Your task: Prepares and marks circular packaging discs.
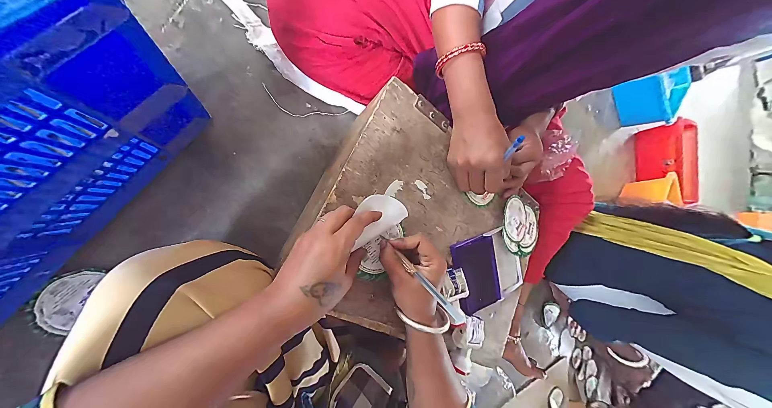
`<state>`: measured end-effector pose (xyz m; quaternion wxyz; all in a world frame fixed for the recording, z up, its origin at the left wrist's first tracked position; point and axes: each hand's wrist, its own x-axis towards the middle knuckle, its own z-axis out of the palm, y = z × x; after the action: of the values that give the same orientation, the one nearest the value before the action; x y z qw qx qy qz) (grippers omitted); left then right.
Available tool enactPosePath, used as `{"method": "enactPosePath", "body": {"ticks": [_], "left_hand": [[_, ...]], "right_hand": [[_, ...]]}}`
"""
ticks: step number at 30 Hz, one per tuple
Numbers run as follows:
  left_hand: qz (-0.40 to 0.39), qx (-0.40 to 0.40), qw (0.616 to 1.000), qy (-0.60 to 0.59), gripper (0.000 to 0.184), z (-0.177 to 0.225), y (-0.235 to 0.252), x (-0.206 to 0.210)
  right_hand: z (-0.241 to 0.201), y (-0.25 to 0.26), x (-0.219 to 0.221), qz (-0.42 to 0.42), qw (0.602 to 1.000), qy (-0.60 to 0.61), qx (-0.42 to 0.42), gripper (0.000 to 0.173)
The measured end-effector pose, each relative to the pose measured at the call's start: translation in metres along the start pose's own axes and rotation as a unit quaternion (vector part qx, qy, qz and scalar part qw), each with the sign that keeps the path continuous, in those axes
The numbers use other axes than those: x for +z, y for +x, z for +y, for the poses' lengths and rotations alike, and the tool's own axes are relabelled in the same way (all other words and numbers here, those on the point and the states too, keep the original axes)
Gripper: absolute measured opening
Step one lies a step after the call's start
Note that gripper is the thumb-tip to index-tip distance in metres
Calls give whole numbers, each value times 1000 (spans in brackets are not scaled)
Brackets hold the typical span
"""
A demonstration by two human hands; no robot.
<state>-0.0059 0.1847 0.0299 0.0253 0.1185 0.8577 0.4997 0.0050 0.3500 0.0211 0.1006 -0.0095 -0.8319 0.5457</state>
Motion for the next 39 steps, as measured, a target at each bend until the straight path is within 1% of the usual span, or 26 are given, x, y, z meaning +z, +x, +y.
{"method": "enactPosePath", "body": {"ticks": [2,14,23,26,34,36,39], "left_hand": [[-1,-1,1000,-1,43,0,-1,0],[-6,-7,1000,0,44,1,0,-1],[-3,-8,1000,-5,43,0,-1,1],[-3,-5,1000,-2,43,1,0,0],[9,13,1000,5,46,-1,-1,2],[6,21,1000,-7,40,-2,-1,1],[20,47,999,-16,24,-5,-2,4]], "right_hand": [[0,-1,0,3,1000,-13,4,6],[1,-1,0,3,1000,-7,3,8],[2,0,0,7,1000,-5,-3,6],[2,0,1,11,1000,1,-7,6],[3,-2,0,14,999,-29,-2,5],[0,-2,0,12,1000,-26,-1,6],[0,0,0,14,1000,-21,-1,10]]}}
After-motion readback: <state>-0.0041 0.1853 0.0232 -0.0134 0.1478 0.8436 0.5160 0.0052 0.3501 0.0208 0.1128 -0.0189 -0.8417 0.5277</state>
